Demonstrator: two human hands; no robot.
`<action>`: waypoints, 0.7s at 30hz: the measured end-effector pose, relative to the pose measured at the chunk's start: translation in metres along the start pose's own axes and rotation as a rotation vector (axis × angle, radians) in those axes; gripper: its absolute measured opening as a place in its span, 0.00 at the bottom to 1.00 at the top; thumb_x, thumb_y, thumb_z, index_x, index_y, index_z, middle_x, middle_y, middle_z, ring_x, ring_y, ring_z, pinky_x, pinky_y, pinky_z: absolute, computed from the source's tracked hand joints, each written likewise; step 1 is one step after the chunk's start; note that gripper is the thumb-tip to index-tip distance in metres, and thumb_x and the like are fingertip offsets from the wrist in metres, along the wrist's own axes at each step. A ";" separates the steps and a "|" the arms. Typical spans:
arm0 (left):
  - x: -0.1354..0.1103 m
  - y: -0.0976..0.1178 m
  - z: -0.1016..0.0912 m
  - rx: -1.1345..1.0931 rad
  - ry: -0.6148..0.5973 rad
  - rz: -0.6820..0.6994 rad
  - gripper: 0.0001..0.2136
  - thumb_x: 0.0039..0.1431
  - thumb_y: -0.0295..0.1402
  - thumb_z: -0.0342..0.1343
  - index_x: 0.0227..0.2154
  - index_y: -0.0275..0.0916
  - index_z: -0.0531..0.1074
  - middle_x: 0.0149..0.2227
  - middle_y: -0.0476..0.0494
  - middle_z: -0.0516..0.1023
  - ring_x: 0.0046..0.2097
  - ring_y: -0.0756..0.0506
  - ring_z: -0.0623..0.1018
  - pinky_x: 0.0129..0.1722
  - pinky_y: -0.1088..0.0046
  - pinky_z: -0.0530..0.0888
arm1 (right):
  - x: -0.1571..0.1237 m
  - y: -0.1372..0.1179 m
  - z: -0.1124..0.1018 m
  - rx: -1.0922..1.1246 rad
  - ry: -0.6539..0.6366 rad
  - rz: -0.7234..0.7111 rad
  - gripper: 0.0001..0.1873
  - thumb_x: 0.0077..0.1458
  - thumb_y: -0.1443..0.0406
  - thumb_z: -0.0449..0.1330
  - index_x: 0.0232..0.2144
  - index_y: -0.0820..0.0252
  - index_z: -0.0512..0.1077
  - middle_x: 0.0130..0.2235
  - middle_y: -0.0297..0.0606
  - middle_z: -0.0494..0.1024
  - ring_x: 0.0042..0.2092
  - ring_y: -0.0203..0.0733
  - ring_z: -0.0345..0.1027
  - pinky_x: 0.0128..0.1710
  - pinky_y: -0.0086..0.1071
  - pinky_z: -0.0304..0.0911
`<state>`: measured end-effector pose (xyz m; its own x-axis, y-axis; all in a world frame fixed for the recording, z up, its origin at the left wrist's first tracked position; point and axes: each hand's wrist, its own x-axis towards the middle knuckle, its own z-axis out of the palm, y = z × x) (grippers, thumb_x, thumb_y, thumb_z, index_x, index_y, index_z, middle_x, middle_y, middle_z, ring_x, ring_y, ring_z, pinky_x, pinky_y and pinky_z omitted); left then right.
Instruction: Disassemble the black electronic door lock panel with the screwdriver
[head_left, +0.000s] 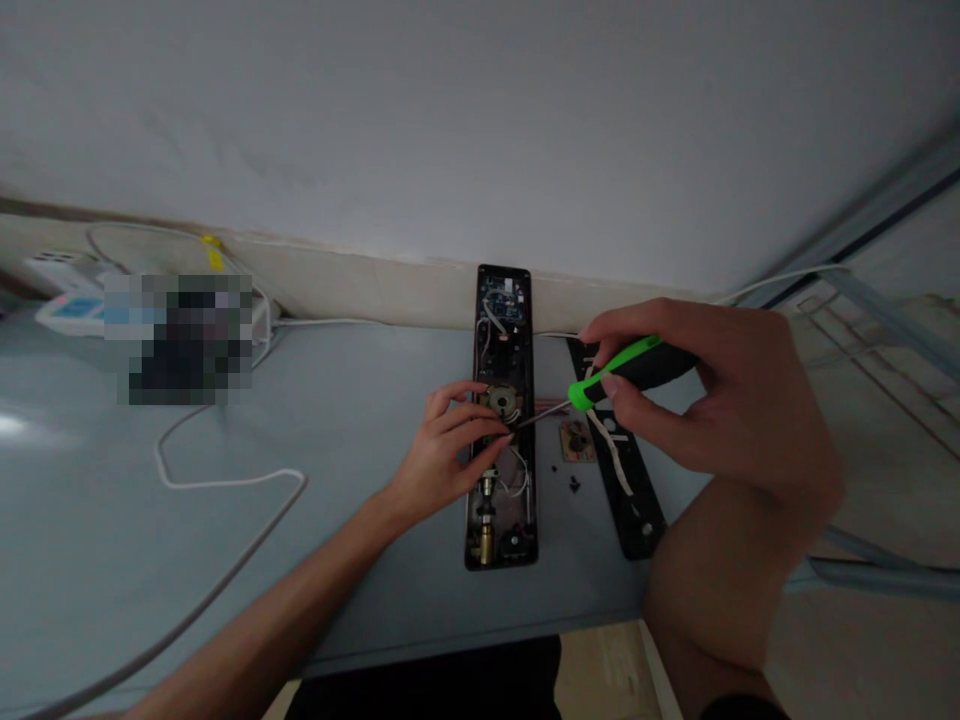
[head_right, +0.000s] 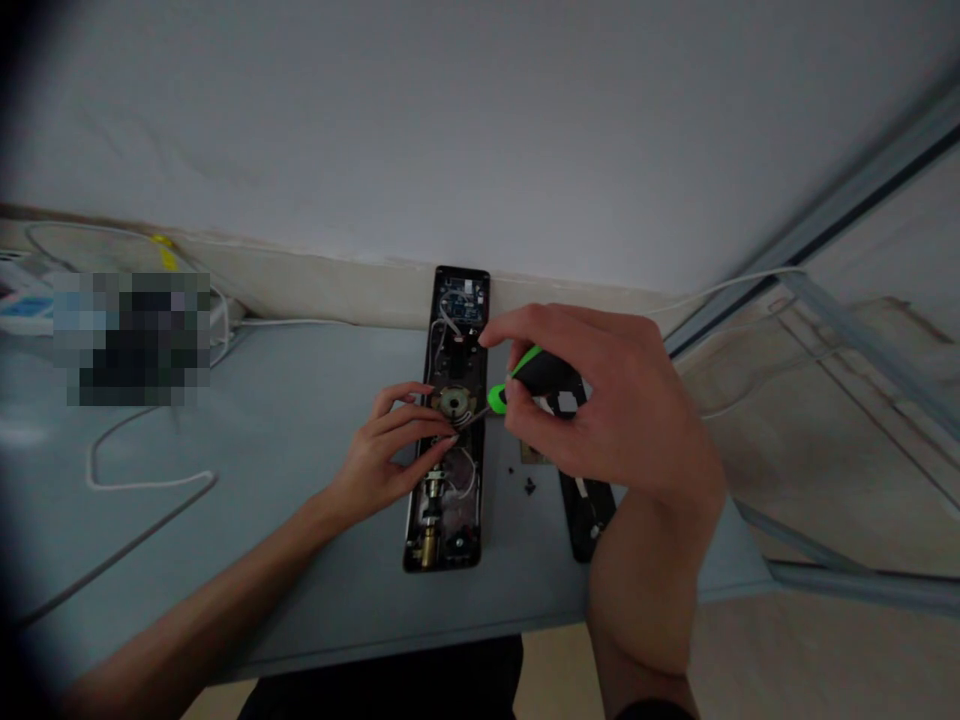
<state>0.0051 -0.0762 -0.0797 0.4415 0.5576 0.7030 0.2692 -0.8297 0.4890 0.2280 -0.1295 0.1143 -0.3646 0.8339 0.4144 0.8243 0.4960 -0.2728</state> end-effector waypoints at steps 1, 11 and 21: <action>0.000 0.001 0.000 0.005 0.000 -0.006 0.03 0.64 0.29 0.63 0.38 0.41 0.80 0.39 0.44 0.84 0.57 0.38 0.74 0.55 0.53 0.75 | -0.001 0.001 -0.001 -0.007 -0.003 0.006 0.13 0.56 0.67 0.59 0.43 0.50 0.76 0.39 0.33 0.84 0.39 0.44 0.81 0.43 0.38 0.74; 0.010 0.007 -0.005 -0.039 -0.031 0.059 0.04 0.65 0.26 0.61 0.38 0.40 0.80 0.38 0.43 0.83 0.53 0.40 0.75 0.52 0.58 0.77 | -0.012 0.019 -0.012 -0.019 -0.133 0.108 0.17 0.55 0.66 0.60 0.48 0.52 0.76 0.34 0.30 0.83 0.33 0.41 0.78 0.39 0.36 0.70; 0.074 0.030 0.011 -0.043 -0.562 0.191 0.06 0.67 0.28 0.58 0.37 0.41 0.81 0.35 0.44 0.83 0.45 0.41 0.77 0.46 0.64 0.77 | -0.027 0.037 -0.018 0.008 -0.255 0.206 0.18 0.56 0.65 0.61 0.50 0.53 0.76 0.30 0.30 0.82 0.24 0.34 0.68 0.27 0.29 0.60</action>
<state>0.0553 -0.0603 -0.0186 0.8675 0.2888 0.4051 0.1105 -0.9058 0.4091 0.2763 -0.1374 0.1085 -0.2876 0.9503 0.1193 0.8889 0.3112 -0.3361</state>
